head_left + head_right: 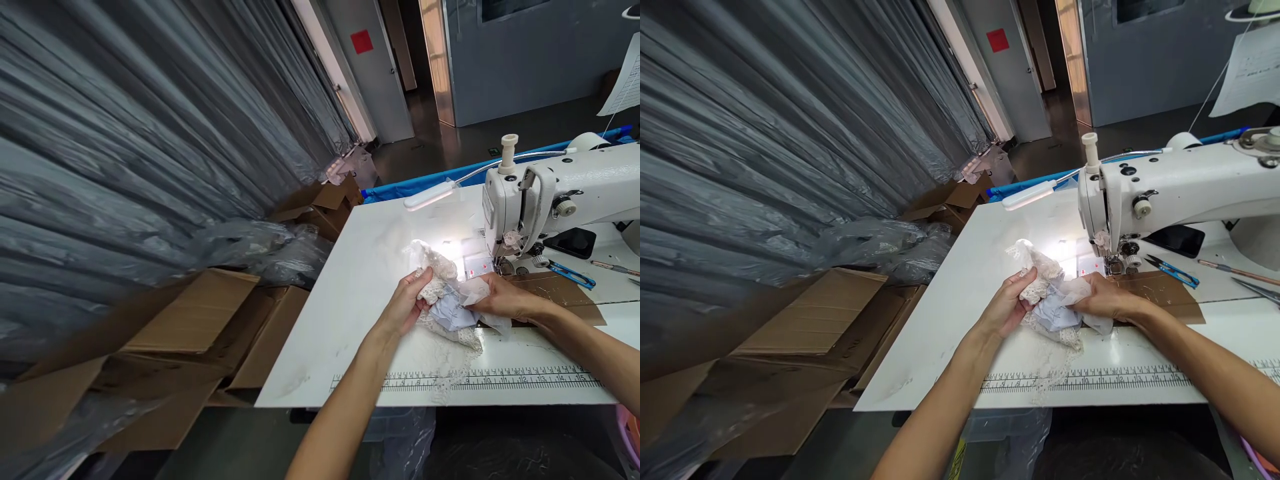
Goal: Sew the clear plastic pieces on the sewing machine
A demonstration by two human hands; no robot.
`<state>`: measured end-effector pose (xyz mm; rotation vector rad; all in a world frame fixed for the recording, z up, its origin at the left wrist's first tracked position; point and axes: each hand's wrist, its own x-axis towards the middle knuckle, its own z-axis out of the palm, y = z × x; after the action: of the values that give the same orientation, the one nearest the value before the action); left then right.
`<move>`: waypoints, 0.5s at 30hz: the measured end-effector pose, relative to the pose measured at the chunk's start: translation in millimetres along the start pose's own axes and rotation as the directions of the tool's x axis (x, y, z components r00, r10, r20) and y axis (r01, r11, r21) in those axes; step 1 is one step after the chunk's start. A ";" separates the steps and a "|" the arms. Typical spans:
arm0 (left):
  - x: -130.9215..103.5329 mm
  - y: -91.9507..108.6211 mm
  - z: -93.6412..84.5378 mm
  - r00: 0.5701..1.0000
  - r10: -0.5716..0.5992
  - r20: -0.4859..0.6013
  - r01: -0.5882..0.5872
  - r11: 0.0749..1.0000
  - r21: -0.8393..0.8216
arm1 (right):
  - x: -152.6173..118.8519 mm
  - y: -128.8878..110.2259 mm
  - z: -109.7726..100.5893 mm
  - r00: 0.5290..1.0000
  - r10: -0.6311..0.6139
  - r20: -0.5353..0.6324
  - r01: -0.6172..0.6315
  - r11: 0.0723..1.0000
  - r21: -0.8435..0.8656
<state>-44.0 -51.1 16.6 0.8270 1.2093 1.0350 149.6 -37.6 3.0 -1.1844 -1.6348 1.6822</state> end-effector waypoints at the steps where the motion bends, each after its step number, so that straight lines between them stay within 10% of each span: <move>1: 0.1 0.1 -1.3 1.000 0.010 0.017 -0.010 1.000 0.004 | -0.7 -1.2 -0.2 1.000 0.010 0.015 -0.010 0.999 0.035; 5: -1.0 1.7 -5.0 0.992 0.113 0.051 -0.116 0.992 0.057 | -4.2 -8.1 -3.0 0.997 0.029 0.072 -0.043 0.979 0.200; 9: -8.7 10.6 -10.7 0.950 0.242 0.197 -0.289 0.920 0.265 | -2.3 -6.0 -1.8 0.989 0.071 -0.130 -0.027 0.949 0.314; 15: -24.8 30.2 -30.7 0.788 0.206 0.580 -0.461 0.823 0.334 | 7.1 8.4 4.1 0.917 0.057 -0.395 0.021 0.982 0.190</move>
<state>-80.6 -65.2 47.2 1.6464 0.8412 0.7232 144.4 -35.0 -7.2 -1.3422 -1.1888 1.4487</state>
